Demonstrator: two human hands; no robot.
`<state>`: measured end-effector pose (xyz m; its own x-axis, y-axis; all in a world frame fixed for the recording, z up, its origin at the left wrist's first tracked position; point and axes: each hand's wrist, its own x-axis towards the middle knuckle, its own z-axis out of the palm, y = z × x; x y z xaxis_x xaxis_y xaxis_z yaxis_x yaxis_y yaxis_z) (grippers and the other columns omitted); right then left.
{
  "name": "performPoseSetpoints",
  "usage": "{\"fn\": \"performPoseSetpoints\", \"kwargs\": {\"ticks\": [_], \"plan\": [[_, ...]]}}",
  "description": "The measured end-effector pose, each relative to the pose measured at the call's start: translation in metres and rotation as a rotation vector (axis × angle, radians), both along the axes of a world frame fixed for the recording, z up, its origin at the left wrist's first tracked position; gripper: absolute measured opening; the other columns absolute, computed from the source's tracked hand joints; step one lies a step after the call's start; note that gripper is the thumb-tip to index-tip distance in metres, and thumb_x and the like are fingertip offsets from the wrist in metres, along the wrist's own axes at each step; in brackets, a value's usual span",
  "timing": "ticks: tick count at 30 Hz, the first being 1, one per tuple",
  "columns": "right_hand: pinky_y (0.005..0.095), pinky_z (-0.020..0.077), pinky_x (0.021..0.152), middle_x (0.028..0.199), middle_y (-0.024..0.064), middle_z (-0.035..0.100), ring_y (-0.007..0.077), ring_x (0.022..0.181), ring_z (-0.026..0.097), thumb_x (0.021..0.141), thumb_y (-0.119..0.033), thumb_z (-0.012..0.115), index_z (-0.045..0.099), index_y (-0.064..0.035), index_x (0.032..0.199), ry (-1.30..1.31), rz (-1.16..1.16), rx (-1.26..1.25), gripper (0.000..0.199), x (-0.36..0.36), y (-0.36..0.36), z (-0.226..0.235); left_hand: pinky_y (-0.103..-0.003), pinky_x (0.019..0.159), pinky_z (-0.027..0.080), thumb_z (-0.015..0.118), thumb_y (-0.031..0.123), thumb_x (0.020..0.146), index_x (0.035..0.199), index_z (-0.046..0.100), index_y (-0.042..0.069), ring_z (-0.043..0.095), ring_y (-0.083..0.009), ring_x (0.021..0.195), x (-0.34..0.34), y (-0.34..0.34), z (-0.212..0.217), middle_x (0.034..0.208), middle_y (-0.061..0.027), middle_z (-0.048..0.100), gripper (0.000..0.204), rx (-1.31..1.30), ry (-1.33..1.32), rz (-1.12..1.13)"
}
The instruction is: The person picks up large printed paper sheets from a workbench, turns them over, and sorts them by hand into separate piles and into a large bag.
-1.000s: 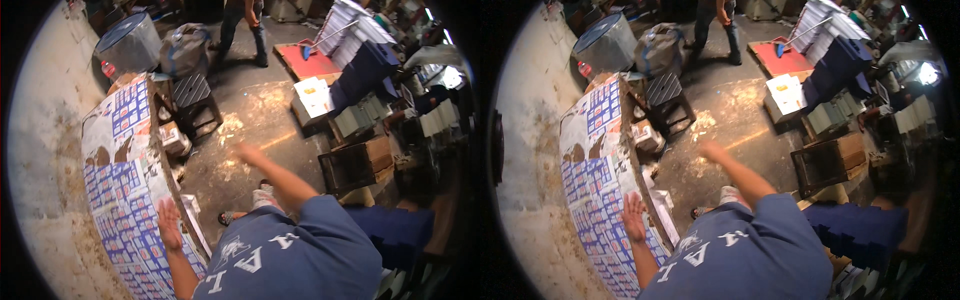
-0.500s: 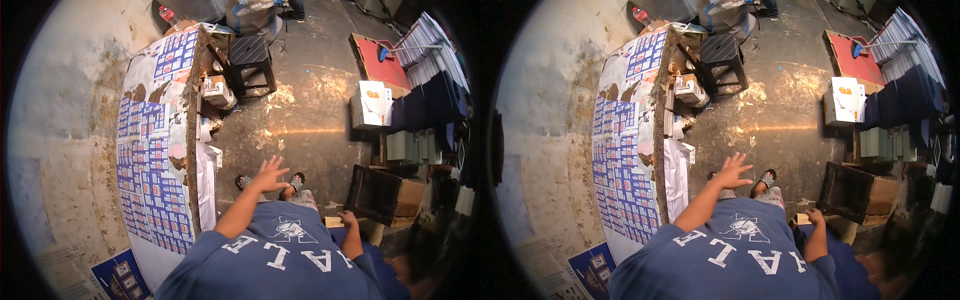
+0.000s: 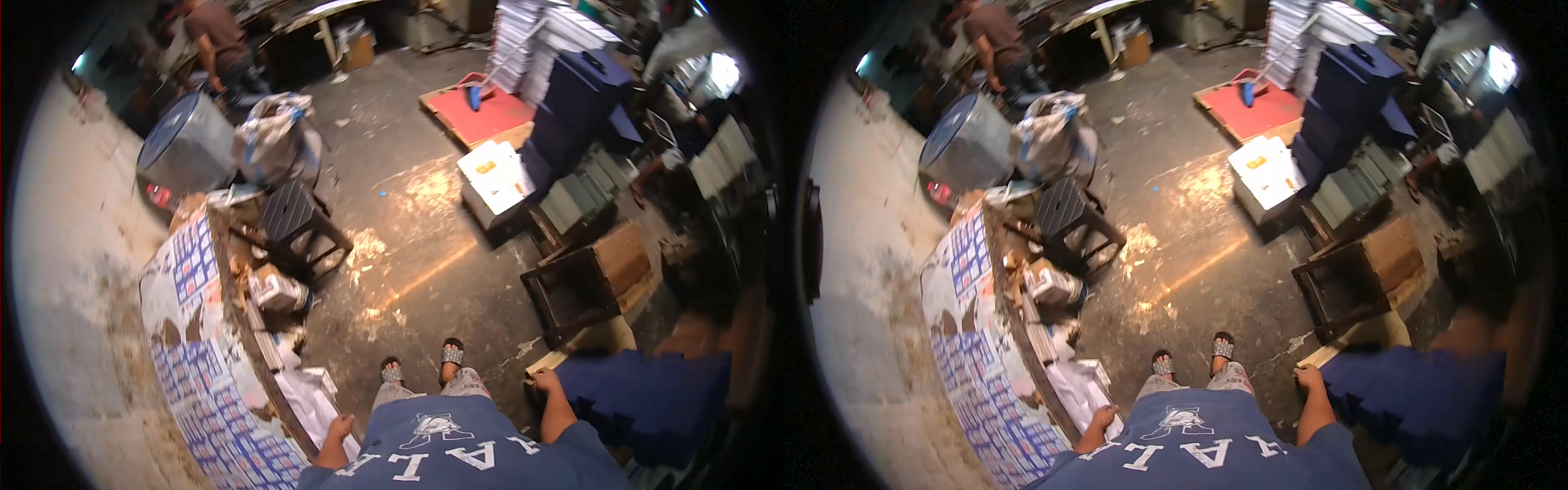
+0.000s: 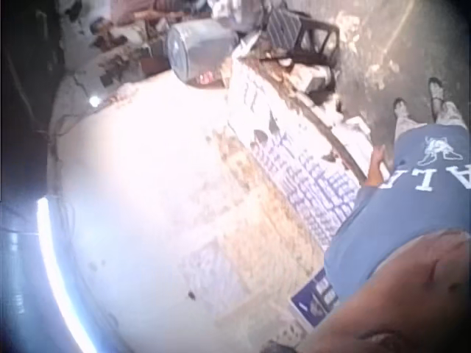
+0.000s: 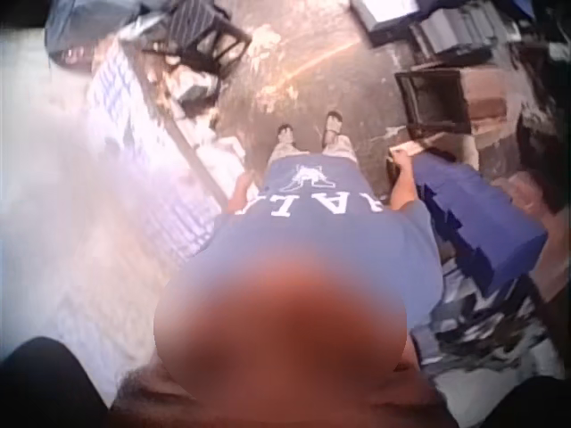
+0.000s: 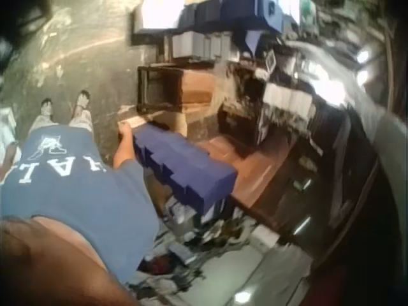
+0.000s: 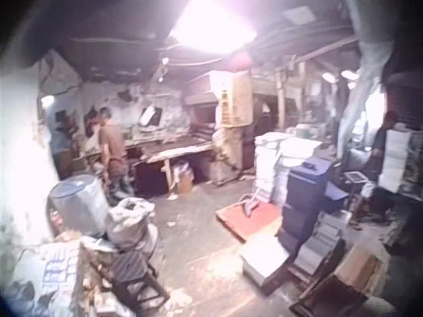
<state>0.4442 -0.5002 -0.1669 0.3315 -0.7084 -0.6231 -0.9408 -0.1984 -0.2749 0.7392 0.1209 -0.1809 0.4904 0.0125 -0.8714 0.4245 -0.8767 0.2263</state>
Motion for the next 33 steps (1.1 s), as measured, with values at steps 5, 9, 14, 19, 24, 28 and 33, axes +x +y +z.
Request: {"fn": "performPoseSetpoints", "kwargs": {"ticks": [5, 9, 14, 19, 24, 28, 33], "plan": [[0.0383, 0.0519, 0.085, 0.102, 0.0182, 0.07, 0.0293, 0.095, 0.068, 0.083, -0.038, 0.065, 0.07, -0.0047, 0.108, -0.031, -0.034, 0.034, 0.042, 0.027, 0.084, 0.008, -0.037, 0.098, 0.045, 0.064, 0.045, 0.086, 0.127, 0.057, -0.004, 0.061, -0.0336, 0.115, 0.054, -0.015, 0.01, 0.12, -0.0234, 0.064, 0.064, -0.165, -0.125, -0.227], [0.04, 0.0461, 0.097, 0.125, 0.0198, 0.061, 0.0307, 0.115, 0.059, 0.087, -0.05, 0.06, 0.062, -0.0059, 0.124, -0.186, 0.018, 0.196, 0.057, 0.121, 0.184, 0.07, -0.037, 0.095, 0.047, 0.063, 0.043, 0.086, 0.127, 0.058, -0.002, 0.062, -0.0334, 0.112, 0.132, -0.013, 0.015, 0.119, -0.0217, 0.065, 0.061, -0.197, -0.193, -0.343], [0.0405, 0.0333, 0.11, 0.142, 0.0191, 0.047, 0.0329, 0.133, 0.044, 0.094, -0.054, 0.048, 0.043, -0.0045, 0.142, -0.31, 0.376, 0.396, 0.069, 0.106, 0.274, 0.035, -0.038, 0.096, 0.047, 0.061, 0.04, 0.087, 0.127, 0.058, -0.002, 0.06, -0.0339, 0.114, 0.212, -0.034, 0.036, 0.122, -0.0233, 0.063, 0.058, -0.234, -0.23, -0.41], [0.0414, 0.0319, 0.112, 0.143, 0.0189, 0.046, 0.0337, 0.134, 0.042, 0.091, -0.059, 0.049, 0.047, -0.0055, 0.14, 0.039, 0.033, 0.456, 0.072, -0.008, 0.29, 0.022, -0.044, 0.099, 0.045, 0.055, 0.042, 0.089, 0.133, 0.053, 0.006, 0.055, -0.0367, 0.119, 0.224, -0.084, 0.105, 0.128, -0.0204, 0.058, 0.056, -0.094, -0.266, -1.417], [0.0432, 0.0374, 0.107, 0.143, 0.0187, 0.046, 0.0344, 0.131, 0.045, 0.085, -0.052, 0.061, 0.053, -0.0048, 0.135, 0.223, -0.181, 0.263, 0.07, -0.097, 0.295, 0.066, -0.044, 0.095, 0.047, 0.059, 0.039, 0.088, 0.129, 0.058, 0.012, 0.058, -0.0366, 0.112, 0.236, -0.101, 0.113, 0.123, -0.0176, 0.061, 0.049, -0.29, -0.397, -1.36], [0.0437, 0.0404, 0.104, 0.137, 0.0201, 0.052, 0.0366, 0.126, 0.049, 0.087, -0.049, 0.06, 0.053, -0.0051, 0.133, 0.056, -0.046, 0.176, 0.064, -0.103, 0.289, 0.118, -0.036, 0.083, 0.051, 0.063, 0.032, 0.088, 0.125, 0.058, 0.0, 0.067, -0.0292, 0.095, 0.236, -0.108, 0.04, 0.107, -0.0174, 0.068, 0.049, -0.305, -0.43, -0.902], [0.044, 0.0436, 0.1, 0.126, 0.02, 0.059, 0.0372, 0.118, 0.055, 0.087, -0.046, 0.062, 0.055, -0.0061, 0.131, -0.206, -0.21, 0.01, 0.06, -0.141, 0.298, 0.125, -0.036, 0.086, 0.052, 0.067, 0.033, 0.086, 0.127, 0.056, -0.001, 0.067, -0.0306, 0.101, 0.126, -0.183, 0.021, 0.109, -0.0218, 0.068, 0.055, -0.214, -0.017, -0.819]]}}
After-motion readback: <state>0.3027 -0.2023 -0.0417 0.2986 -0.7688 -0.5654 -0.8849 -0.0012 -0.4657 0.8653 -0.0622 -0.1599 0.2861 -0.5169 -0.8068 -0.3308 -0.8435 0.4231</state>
